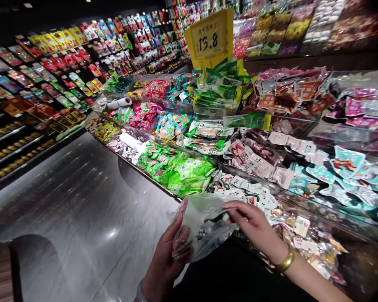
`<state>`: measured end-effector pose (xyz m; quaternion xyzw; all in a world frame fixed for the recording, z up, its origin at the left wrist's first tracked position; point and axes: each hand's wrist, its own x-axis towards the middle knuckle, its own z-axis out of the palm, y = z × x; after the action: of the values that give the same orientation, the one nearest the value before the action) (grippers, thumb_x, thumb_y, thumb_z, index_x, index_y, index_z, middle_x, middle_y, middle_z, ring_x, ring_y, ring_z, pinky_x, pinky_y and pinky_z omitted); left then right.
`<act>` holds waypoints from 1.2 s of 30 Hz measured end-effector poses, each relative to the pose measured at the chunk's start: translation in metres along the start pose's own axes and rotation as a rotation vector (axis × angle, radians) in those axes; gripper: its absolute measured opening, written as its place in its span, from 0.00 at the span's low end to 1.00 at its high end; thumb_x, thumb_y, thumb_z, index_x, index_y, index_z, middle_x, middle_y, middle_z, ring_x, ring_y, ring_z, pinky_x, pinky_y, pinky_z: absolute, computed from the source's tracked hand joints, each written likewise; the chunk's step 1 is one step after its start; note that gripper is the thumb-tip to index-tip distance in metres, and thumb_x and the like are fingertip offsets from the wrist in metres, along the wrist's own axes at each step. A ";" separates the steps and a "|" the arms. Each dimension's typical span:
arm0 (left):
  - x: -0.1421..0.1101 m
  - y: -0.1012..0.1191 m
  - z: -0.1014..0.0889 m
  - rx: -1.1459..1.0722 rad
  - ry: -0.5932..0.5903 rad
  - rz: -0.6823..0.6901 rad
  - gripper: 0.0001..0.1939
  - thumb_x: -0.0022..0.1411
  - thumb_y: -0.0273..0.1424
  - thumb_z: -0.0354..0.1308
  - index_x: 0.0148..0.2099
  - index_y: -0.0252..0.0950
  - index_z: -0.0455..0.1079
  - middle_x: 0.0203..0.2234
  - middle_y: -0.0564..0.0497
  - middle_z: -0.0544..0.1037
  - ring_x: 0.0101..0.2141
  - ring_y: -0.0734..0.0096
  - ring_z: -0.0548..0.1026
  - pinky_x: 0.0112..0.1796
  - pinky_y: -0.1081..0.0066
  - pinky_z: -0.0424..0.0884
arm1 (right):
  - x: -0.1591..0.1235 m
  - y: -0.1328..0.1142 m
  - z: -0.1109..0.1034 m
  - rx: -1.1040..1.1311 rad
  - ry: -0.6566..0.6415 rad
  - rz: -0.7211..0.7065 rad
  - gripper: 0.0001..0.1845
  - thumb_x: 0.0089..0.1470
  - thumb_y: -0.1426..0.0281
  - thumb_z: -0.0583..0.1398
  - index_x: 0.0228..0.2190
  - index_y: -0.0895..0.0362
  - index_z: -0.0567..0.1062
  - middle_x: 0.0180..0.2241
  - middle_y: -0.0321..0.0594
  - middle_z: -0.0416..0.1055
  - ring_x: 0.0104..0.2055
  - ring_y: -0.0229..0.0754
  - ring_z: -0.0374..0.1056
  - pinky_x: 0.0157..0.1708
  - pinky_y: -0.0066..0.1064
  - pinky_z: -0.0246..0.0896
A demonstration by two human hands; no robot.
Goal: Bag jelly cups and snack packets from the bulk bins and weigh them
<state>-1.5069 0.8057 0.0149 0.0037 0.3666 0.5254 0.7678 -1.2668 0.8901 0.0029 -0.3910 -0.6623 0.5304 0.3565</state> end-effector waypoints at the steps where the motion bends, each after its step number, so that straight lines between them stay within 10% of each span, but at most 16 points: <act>1: -0.001 0.001 0.003 0.010 -0.004 0.002 0.19 0.69 0.36 0.56 0.60 0.46 0.66 0.12 0.63 0.56 0.11 0.85 0.53 0.14 0.82 0.46 | 0.001 -0.001 0.004 -0.119 -0.091 -0.034 0.15 0.64 0.65 0.54 0.47 0.44 0.78 0.39 0.38 0.80 0.38 0.47 0.78 0.40 0.40 0.75; 5: -0.006 0.008 0.017 0.057 -0.004 0.054 0.24 0.70 0.33 0.54 0.66 0.52 0.59 0.13 0.64 0.57 0.10 0.85 0.52 0.14 0.83 0.46 | 0.005 -0.003 0.008 -0.506 -0.326 -0.122 0.21 0.62 0.65 0.57 0.55 0.43 0.74 0.38 0.40 0.81 0.42 0.53 0.77 0.46 0.44 0.72; 13: -0.005 0.012 0.019 0.065 0.043 0.079 0.29 0.70 0.33 0.54 0.69 0.55 0.54 0.13 0.64 0.57 0.10 0.85 0.53 0.14 0.82 0.46 | 0.022 0.051 -0.051 -0.680 0.165 -0.023 0.16 0.64 0.60 0.55 0.42 0.53 0.79 0.41 0.43 0.79 0.41 0.47 0.75 0.41 0.39 0.70; 25: -0.011 0.003 0.010 0.013 0.017 0.082 0.27 0.71 0.33 0.53 0.68 0.54 0.55 0.13 0.63 0.58 0.11 0.85 0.56 0.15 0.82 0.46 | 0.049 0.117 -0.071 -1.313 0.006 0.127 0.14 0.63 0.66 0.54 0.37 0.57 0.80 0.39 0.48 0.76 0.41 0.50 0.69 0.33 0.34 0.58; 31: -0.006 -0.001 0.003 -0.035 -0.022 0.043 0.23 0.71 0.35 0.53 0.66 0.53 0.60 0.13 0.63 0.58 0.10 0.85 0.55 0.15 0.82 0.45 | 0.044 0.102 -0.098 -1.191 0.309 0.044 0.18 0.65 0.66 0.50 0.38 0.57 0.79 0.37 0.47 0.78 0.39 0.52 0.71 0.30 0.36 0.58; 36: -0.005 0.001 0.017 0.001 -0.045 0.032 0.23 0.72 0.34 0.52 0.66 0.53 0.59 0.13 0.63 0.58 0.10 0.86 0.54 0.15 0.84 0.47 | 0.025 0.051 -0.105 -0.562 0.676 -0.063 0.13 0.60 0.58 0.59 0.34 0.55 0.77 0.29 0.39 0.75 0.31 0.43 0.69 0.30 0.33 0.62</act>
<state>-1.4992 0.8080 0.0304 0.0218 0.3491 0.5375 0.7673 -1.1773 0.9641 -0.0268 -0.6040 -0.6387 0.1607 0.4489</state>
